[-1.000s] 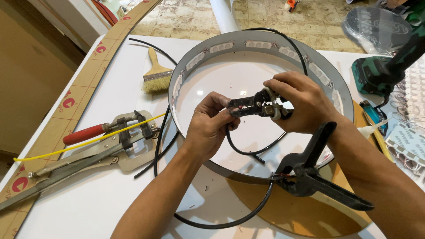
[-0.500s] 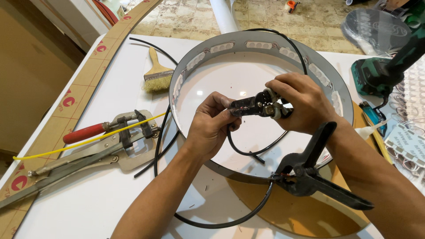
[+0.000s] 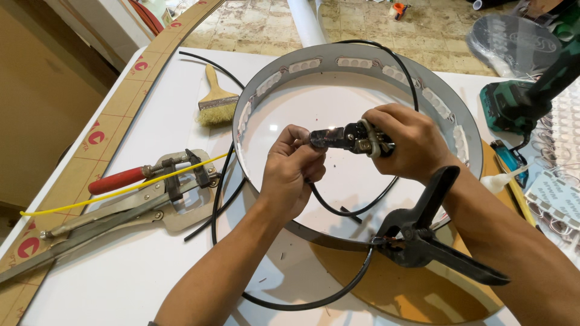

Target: The person uses wire strippers to remove the black outer insulation from a cable, then strips the red and white inner wires. The person twists the exposed inner wires together.

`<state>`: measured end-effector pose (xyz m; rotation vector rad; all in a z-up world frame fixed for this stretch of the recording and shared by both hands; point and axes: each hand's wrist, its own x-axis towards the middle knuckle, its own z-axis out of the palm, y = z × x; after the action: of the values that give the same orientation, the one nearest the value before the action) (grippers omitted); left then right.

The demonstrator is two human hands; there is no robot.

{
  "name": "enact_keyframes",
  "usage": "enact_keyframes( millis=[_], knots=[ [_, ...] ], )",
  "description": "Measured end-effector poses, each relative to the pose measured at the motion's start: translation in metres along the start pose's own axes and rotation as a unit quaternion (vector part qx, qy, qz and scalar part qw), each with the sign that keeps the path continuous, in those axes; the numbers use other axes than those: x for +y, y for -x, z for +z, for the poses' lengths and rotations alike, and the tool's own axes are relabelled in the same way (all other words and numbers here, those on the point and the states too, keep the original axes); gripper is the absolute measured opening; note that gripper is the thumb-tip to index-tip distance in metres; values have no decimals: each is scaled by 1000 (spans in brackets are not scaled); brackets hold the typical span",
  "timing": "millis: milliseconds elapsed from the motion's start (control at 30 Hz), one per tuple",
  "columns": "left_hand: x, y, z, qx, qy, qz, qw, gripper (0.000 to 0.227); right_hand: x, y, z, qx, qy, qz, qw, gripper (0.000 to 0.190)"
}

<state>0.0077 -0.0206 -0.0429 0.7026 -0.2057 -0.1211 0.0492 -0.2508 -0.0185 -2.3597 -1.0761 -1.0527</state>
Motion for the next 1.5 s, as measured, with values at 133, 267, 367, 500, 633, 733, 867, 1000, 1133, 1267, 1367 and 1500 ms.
enact_keyframes(
  millis=[133, 267, 367, 500, 633, 733, 867, 1000, 1133, 1267, 1367, 1500],
  knots=[
    [0, 2, 12, 43, -1, -12, 999, 18, 1, 1, 0, -17, 16, 29, 999, 52],
    [1, -3, 21, 104, -16, -5, 994, 20, 11, 0, -1, -55, 28, 70, 996, 53],
    [4, -12, 26, 133, -28, 7, 991, 19, 14, -10, -3, -79, 40, 92, 992, 52],
    [1, -25, 17, 157, -47, 23, 986, 17, 12, -26, 2, -129, 80, 132, 980, 49],
    [6, -36, 8, 177, -65, 27, 982, 14, 2, -46, 10, -174, 92, 168, 966, 45],
    [14, -41, 4, 194, -61, 42, 978, 14, 3, -59, 23, -190, 91, 196, 958, 44],
    [12, -51, -1, 212, -45, 45, 975, 15, 12, -63, 35, -211, 109, 195, 952, 42],
    [8, -57, -6, 225, -46, 33, 973, 15, 5, -67, 35, -236, 111, 233, 937, 38],
    [11, -57, -5, 230, -50, 35, 971, 15, 10, -71, 43, -248, 124, 238, 931, 40],
    [17, -52, 0, 233, -73, 37, 969, 15, 5, -81, 37, -254, 132, 232, 930, 36],
    [16, -53, 0, 230, -93, 30, 968, 13, 4, -84, 33, -250, 115, 238, 931, 32],
    [16, -49, 3, 215, -110, 32, 970, 11, 8, -81, 33, -258, 98, 270, 922, 30]
  ],
)
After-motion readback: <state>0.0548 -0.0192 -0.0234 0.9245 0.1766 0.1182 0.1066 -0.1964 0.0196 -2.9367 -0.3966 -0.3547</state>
